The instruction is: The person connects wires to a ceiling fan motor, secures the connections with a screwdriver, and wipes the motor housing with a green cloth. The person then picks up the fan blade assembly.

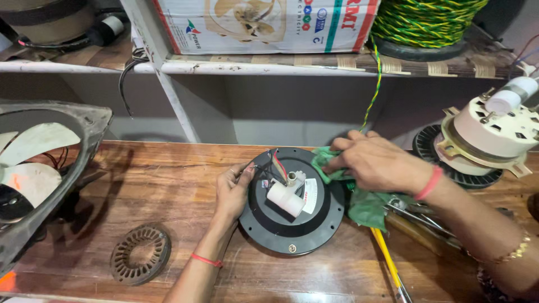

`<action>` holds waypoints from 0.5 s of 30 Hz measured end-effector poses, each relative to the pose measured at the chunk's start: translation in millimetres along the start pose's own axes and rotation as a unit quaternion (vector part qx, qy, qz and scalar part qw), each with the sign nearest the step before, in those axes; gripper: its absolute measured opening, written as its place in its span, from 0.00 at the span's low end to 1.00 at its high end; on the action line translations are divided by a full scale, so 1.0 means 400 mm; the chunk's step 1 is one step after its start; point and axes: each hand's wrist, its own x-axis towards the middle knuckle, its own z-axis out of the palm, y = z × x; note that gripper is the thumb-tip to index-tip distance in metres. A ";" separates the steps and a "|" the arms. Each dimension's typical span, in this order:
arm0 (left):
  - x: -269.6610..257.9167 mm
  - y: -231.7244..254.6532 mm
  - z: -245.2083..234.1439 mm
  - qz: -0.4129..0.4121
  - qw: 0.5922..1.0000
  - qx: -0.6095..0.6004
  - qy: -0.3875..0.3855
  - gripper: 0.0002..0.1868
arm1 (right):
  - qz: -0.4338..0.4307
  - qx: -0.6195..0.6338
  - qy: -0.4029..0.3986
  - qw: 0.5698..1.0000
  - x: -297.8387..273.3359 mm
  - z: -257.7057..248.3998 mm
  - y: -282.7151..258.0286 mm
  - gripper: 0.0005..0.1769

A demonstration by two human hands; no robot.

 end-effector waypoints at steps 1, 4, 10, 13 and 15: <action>-0.004 0.008 0.001 0.008 1.000 0.020 -0.003 0.16 | -0.006 0.006 -0.004 1.000 -0.011 -0.015 0.007 0.34; -0.019 0.020 0.005 -0.002 1.000 0.015 -0.003 0.17 | 0.019 0.017 0.073 0.997 -0.070 -0.067 0.026 0.29; -0.003 0.013 0.003 -0.001 1.000 -0.009 -0.018 0.18 | 0.151 -0.070 0.017 0.986 -0.159 -0.089 0.051 0.28; -0.011 0.010 0.006 -0.008 1.000 -0.028 -0.011 0.18 | 0.098 -0.034 0.047 0.993 -0.118 -0.018 0.049 0.25; -0.016 0.034 0.014 0.010 1.000 0.004 0.015 0.18 | 0.102 -0.030 0.061 0.992 -0.093 0.036 0.042 0.27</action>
